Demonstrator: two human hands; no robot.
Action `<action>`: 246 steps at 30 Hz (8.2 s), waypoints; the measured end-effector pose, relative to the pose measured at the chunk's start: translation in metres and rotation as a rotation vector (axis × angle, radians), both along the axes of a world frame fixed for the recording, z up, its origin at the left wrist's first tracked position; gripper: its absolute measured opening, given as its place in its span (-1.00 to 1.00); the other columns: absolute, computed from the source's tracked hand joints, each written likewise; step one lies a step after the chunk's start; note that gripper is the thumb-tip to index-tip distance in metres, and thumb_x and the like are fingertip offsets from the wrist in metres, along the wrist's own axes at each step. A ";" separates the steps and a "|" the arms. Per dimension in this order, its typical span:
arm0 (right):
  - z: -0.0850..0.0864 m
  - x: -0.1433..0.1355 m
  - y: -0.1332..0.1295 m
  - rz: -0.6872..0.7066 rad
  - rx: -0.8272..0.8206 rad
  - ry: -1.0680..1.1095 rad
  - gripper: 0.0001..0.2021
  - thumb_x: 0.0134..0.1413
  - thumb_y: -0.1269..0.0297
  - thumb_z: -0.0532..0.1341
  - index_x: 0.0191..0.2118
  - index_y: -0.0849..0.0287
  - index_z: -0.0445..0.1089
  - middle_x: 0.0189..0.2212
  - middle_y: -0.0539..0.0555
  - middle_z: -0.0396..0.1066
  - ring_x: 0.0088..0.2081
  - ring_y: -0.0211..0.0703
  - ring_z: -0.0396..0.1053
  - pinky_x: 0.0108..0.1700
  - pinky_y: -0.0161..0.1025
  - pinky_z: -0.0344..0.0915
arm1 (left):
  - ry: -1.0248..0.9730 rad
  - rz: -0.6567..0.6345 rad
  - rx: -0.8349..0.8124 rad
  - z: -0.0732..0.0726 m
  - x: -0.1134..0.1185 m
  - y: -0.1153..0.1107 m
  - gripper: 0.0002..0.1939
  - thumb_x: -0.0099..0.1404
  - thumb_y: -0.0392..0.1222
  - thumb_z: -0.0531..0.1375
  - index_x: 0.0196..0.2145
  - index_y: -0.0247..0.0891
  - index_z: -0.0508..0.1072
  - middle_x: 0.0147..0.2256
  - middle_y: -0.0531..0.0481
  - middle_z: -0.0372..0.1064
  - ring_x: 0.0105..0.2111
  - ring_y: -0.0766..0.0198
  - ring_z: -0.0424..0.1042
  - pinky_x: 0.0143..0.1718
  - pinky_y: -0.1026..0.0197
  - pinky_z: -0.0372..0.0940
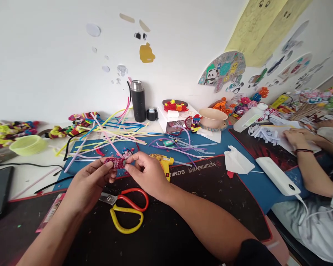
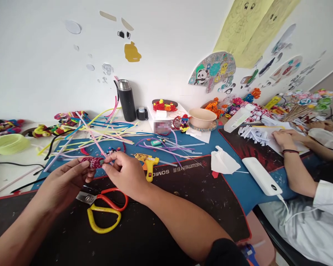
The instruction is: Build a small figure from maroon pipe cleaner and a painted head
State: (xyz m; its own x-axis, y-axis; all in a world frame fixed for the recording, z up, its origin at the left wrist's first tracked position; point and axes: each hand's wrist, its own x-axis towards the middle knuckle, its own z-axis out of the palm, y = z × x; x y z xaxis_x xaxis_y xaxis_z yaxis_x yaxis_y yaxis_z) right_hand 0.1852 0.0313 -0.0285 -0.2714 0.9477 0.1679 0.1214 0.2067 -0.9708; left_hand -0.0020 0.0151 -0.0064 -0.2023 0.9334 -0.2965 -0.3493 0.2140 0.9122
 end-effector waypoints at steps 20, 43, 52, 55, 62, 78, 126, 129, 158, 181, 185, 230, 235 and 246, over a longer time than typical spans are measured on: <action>0.007 0.002 0.000 -0.028 -0.038 -0.034 -0.92 0.23 0.22 0.30 -0.28 0.05 0.41 -0.60 -0.17 0.22 -0.53 -0.22 0.19 -0.33 -0.20 0.13 | -0.008 0.084 0.062 -0.010 -0.013 0.000 -0.46 -0.26 -0.05 0.76 -0.36 -0.29 0.70 -0.47 0.00 0.59 -0.47 0.23 0.52 -0.45 0.28 0.44; 0.004 0.000 0.002 0.059 -0.106 0.004 -0.75 0.37 0.08 0.25 -0.32 0.07 0.34 -0.48 -0.10 0.25 -0.42 -0.21 0.20 -0.30 -0.22 0.13 | -0.223 0.293 0.125 0.003 -0.028 0.008 -0.81 0.09 -0.33 0.51 -0.39 -0.23 0.58 -0.53 0.06 0.55 -0.51 0.32 0.48 -0.49 0.37 0.40; 0.005 -0.019 0.008 0.094 -0.031 -0.002 -0.64 0.43 0.03 0.25 -0.39 0.07 0.26 -0.49 -0.11 0.22 -0.42 -0.23 0.15 -0.32 -0.23 0.10 | -0.175 0.250 0.138 0.000 -0.023 0.006 -0.74 0.02 -0.23 0.59 -0.39 -0.22 0.60 -0.51 0.04 0.58 -0.49 0.28 0.52 -0.47 0.33 0.43; 0.008 -0.021 0.011 0.072 -0.007 -0.061 -0.67 0.42 0.06 0.29 -0.37 0.07 0.29 -0.49 -0.12 0.27 -0.42 -0.23 0.20 -0.31 -0.23 0.12 | -0.160 0.229 0.135 -0.001 -0.022 0.006 -0.71 -0.01 -0.22 0.62 -0.39 -0.23 0.62 -0.51 0.04 0.59 -0.49 0.28 0.53 -0.46 0.34 0.44; 0.007 -0.016 0.013 0.134 -0.114 -0.006 -0.83 0.33 0.18 0.40 -0.09 0.04 0.44 -0.24 -0.07 0.48 -0.43 -0.28 0.36 -0.34 -0.29 0.28 | -0.112 0.192 0.138 0.003 -0.020 0.004 -0.60 -0.20 -0.13 0.70 -0.45 -0.24 0.66 -0.51 0.02 0.56 -0.48 0.26 0.52 -0.49 0.34 0.43; -0.009 -0.002 0.012 0.279 -0.382 0.247 -0.52 0.37 -0.15 0.43 0.08 0.13 0.45 -0.36 -0.08 0.49 -0.60 -0.36 0.36 -0.62 -0.37 0.14 | 0.472 -0.166 0.176 -0.002 -0.009 -0.008 -0.40 0.06 0.39 0.58 -0.19 -0.14 0.71 -0.38 -0.02 0.61 -0.41 0.10 0.50 -0.36 0.12 0.45; -0.005 0.005 0.013 0.321 -0.469 0.261 -0.50 0.24 -0.24 0.50 -0.19 0.18 0.55 -0.56 -0.10 0.46 -0.60 -0.35 0.31 -0.54 -0.32 0.10 | 0.546 -0.042 0.217 -0.003 -0.003 -0.011 -0.36 0.06 0.48 0.54 -0.17 -0.06 0.63 -0.27 -0.05 0.69 -0.17 -0.12 0.67 -0.12 -0.02 0.56; -0.005 0.005 0.013 0.323 -0.450 0.242 -0.45 0.19 -0.30 0.50 -0.23 0.17 0.52 -0.57 -0.11 0.45 -0.61 -0.35 0.30 -0.55 -0.32 0.10 | 0.549 -0.035 0.229 -0.005 -0.004 -0.012 -0.35 0.07 0.48 0.53 -0.15 -0.06 0.63 -0.25 -0.07 0.70 -0.18 -0.13 0.67 -0.13 -0.02 0.56; -0.004 0.003 0.007 0.268 -0.355 0.175 -0.27 0.25 -0.18 0.51 0.34 0.22 0.51 -0.48 -0.11 0.49 -0.58 -0.31 0.33 -0.48 -0.29 0.27 | 0.459 -0.125 0.198 -0.003 -0.015 -0.007 -0.36 0.05 0.45 0.57 -0.19 -0.14 0.74 -0.25 -0.14 0.71 -0.33 0.02 0.58 -0.26 0.04 0.54; -0.004 0.004 0.006 0.226 -0.179 0.064 -0.29 0.36 -0.34 0.37 0.30 0.18 0.63 -0.64 -0.13 0.31 -0.61 -0.23 0.26 -0.42 -0.24 0.24 | 0.405 -0.153 0.168 -0.001 -0.014 -0.006 -0.38 -0.12 0.42 0.64 -0.31 -0.10 0.75 -0.34 -0.08 0.68 -0.42 0.07 0.52 -0.36 0.06 0.52; -0.004 0.002 0.008 0.213 -0.232 0.102 -0.29 0.35 -0.32 0.38 0.31 0.17 0.61 -0.62 -0.15 0.28 -0.61 -0.26 0.24 -0.45 -0.26 0.22 | 0.348 -0.094 0.187 -0.003 -0.005 -0.007 -0.40 -0.08 0.39 0.65 -0.27 -0.11 0.76 -0.28 -0.09 0.70 -0.32 0.05 0.56 -0.24 0.06 0.53; -0.001 0.003 0.005 0.386 -0.539 0.335 -0.35 0.06 -0.40 0.53 -0.14 0.14 0.51 -0.65 -0.20 0.30 -0.63 -0.30 0.26 -0.59 -0.30 0.03 | 0.234 -0.168 0.223 -0.015 -0.009 -0.007 -0.37 -0.02 0.31 0.66 -0.10 -0.12 0.77 -0.07 -0.20 0.77 0.05 -0.26 0.68 0.16 -0.15 0.53; -0.002 0.001 0.004 0.410 -0.547 0.316 -0.34 0.06 -0.43 0.52 -0.21 0.12 0.47 -0.63 -0.16 0.34 -0.63 -0.30 0.28 -0.60 -0.30 0.04 | 0.254 -0.178 0.215 -0.016 -0.011 -0.006 -0.40 -0.01 0.38 0.63 -0.19 -0.12 0.80 -0.14 -0.18 0.79 0.00 -0.27 0.69 0.22 -0.21 0.49; 0.001 0.005 0.009 0.191 -0.307 0.197 -0.40 0.32 -0.34 0.35 0.01 0.19 0.56 -0.65 -0.20 0.26 -0.65 -0.31 0.19 -0.55 -0.29 0.10 | 0.585 -0.132 0.257 -0.008 -0.012 -0.011 -0.42 0.16 0.44 0.51 -0.18 -0.11 0.68 -0.20 -0.10 0.74 -0.16 -0.09 0.66 -0.12 0.04 0.53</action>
